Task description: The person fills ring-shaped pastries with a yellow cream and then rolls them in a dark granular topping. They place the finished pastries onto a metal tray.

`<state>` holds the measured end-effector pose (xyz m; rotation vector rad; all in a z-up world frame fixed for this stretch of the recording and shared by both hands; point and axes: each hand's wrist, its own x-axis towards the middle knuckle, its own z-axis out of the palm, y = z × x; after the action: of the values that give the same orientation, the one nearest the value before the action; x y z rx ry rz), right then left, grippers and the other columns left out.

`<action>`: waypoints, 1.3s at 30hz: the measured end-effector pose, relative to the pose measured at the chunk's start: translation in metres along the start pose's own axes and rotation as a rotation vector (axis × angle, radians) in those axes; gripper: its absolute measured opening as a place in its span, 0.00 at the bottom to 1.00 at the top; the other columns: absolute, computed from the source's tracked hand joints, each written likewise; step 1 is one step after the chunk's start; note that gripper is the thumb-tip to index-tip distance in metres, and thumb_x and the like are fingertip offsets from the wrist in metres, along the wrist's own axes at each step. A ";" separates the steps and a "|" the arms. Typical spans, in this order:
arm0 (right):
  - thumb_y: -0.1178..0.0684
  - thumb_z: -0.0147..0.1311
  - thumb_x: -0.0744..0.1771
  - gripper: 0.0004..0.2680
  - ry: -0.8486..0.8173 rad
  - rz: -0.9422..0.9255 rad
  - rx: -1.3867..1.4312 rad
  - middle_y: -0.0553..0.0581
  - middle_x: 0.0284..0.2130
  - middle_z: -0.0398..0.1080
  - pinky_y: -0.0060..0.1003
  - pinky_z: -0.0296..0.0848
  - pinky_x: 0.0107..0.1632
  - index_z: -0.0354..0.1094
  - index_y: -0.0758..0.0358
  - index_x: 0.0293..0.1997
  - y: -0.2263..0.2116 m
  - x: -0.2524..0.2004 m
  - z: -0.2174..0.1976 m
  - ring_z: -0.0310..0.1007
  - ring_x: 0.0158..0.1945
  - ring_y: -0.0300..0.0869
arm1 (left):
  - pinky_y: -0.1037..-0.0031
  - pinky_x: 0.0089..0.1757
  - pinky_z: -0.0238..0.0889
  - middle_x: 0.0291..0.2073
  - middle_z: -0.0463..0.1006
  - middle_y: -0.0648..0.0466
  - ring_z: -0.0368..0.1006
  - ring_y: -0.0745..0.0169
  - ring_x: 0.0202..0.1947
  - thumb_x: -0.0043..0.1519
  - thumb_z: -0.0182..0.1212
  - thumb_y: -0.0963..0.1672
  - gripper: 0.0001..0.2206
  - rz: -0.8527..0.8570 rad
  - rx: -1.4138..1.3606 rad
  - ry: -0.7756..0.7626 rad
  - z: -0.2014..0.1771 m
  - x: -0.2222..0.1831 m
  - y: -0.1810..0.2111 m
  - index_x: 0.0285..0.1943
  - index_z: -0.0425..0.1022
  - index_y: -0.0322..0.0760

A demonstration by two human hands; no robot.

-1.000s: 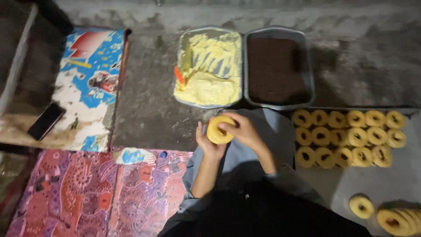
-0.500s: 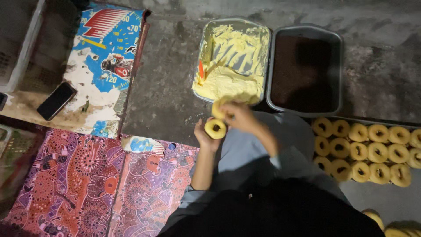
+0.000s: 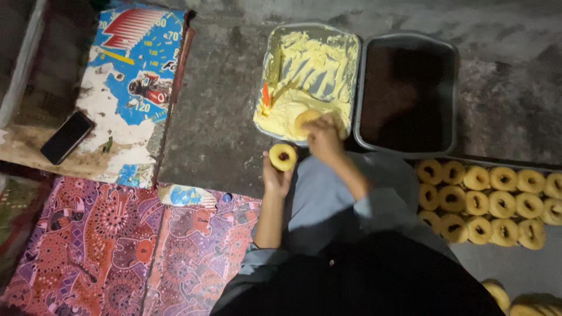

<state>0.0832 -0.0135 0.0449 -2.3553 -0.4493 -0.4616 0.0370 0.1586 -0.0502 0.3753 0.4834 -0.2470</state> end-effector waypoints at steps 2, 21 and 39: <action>0.63 0.60 0.60 0.11 -0.057 -0.071 0.103 0.60 0.42 0.76 0.48 0.69 0.56 0.77 0.60 0.45 -0.021 -0.016 0.002 0.70 0.51 0.55 | 0.62 0.53 0.70 0.58 0.75 0.45 0.75 0.51 0.55 0.72 0.35 0.56 0.28 0.028 0.060 0.009 -0.003 0.006 -0.001 0.66 0.67 0.33; 0.63 0.60 0.61 0.10 0.003 -0.080 0.062 0.55 0.42 0.77 0.49 0.64 0.59 0.77 0.57 0.44 0.007 -0.014 0.005 0.70 0.50 0.52 | 0.60 0.60 0.65 0.61 0.73 0.46 0.70 0.51 0.60 0.74 0.36 0.53 0.25 0.068 -0.006 -0.083 0.022 -0.007 -0.014 0.66 0.66 0.30; 0.62 0.63 0.61 0.12 0.177 -0.015 0.143 0.55 0.45 0.77 0.46 0.72 0.53 0.77 0.57 0.48 0.064 -0.055 -0.105 0.71 0.49 0.54 | 0.59 0.61 0.65 0.62 0.72 0.46 0.70 0.52 0.62 0.74 0.39 0.48 0.20 -0.169 0.219 -0.229 0.080 0.016 -0.093 0.68 0.64 0.29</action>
<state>0.0414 -0.1406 0.0589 -2.1534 -0.4036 -0.6189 0.0532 0.0397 -0.0201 0.5142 0.2627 -0.5033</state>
